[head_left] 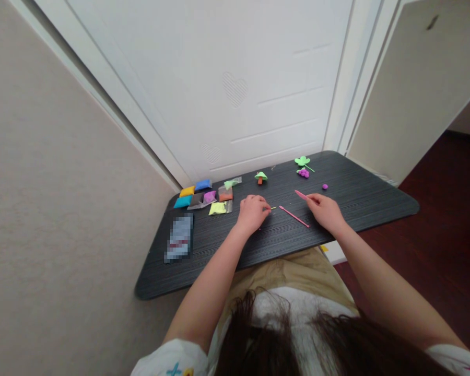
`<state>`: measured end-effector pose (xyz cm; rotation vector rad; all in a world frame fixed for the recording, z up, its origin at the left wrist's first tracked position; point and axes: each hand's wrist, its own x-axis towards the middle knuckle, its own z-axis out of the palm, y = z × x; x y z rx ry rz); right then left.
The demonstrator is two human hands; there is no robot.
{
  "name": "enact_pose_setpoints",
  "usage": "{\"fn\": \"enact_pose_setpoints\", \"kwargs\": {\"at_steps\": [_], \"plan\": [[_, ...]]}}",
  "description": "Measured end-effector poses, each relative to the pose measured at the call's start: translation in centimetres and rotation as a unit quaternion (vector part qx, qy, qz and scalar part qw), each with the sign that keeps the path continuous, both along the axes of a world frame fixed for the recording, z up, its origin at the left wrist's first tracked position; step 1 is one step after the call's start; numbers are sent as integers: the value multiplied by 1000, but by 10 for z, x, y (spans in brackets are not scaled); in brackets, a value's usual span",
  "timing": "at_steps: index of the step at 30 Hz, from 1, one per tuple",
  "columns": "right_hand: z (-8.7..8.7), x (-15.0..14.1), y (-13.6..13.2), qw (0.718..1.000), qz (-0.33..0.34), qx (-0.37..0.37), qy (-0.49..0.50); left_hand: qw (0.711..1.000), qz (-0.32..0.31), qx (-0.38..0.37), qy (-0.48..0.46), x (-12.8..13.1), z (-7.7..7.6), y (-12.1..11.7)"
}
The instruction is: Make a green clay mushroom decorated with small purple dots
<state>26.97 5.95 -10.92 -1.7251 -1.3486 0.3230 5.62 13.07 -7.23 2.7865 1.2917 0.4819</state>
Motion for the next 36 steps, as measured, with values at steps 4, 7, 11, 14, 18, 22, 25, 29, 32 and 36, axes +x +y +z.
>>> {"fn": "enact_pose_setpoints", "kwargs": {"at_steps": [4,7,11,14,18,22,25,29,32,36], "plan": [[1,5,-3,1000,-7,-13,-19,1000,-2,-3,13,6,-6,1],[1,4,-3,1000,-15,-17,-20,1000,-5,-5,23,11,-9,2],[1,4,-3,1000,-14,-14,-12,999,-22,-7,38,16,-7,1],[0,5,-3,1000,-14,-11,-2,998,-45,-2,47,17,-4,-2],[-1,6,-3,1000,-17,-5,16,997,-66,7,49,18,-3,-3],[-1,7,-3,999,-17,1,28,997,-70,2,30,30,-6,7],[-1,7,-2,999,-17,5,30,998,-69,0,9,47,-10,18],[-1,8,-2,999,-14,10,32,998,-66,-5,-1,67,-18,27],[-2,9,-2,999,-9,14,36,998,-66,-6,2,72,-22,26],[-5,10,-1,999,-6,17,42,997,-70,-12,10,71,-20,21]]}}
